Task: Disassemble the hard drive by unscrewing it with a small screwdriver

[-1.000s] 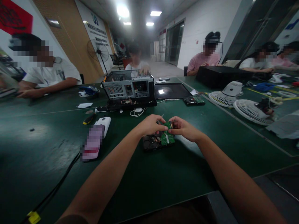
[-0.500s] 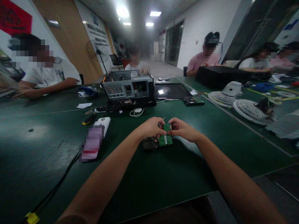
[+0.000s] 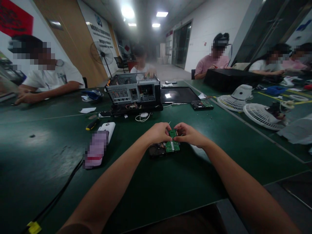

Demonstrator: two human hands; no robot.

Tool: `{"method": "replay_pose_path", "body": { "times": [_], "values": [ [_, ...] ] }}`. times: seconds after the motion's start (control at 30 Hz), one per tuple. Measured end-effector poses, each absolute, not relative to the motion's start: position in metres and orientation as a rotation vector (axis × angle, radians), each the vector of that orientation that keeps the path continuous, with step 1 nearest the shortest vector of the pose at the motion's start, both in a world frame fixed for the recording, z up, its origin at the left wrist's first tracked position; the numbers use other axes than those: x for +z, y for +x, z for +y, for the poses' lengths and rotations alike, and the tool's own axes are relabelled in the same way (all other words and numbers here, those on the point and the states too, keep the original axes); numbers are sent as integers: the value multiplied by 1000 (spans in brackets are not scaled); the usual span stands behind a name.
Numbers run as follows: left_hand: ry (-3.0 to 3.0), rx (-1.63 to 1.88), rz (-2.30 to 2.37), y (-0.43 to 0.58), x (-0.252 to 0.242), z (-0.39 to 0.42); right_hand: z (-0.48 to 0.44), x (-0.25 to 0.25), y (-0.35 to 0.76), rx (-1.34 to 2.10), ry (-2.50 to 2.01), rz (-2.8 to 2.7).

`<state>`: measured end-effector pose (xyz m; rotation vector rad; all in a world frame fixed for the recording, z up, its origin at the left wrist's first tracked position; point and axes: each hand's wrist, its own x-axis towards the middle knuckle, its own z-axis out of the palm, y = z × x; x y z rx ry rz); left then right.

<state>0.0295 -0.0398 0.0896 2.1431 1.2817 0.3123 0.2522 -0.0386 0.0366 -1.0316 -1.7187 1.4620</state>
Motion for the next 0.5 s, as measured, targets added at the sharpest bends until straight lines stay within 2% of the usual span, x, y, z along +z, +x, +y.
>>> {"method": "replay_pose_path", "body": {
  "times": [0.5],
  "values": [
    [2394,245,1390,27,83,-33,-39,39,254,1308,-1235,-1914]
  ]
}}
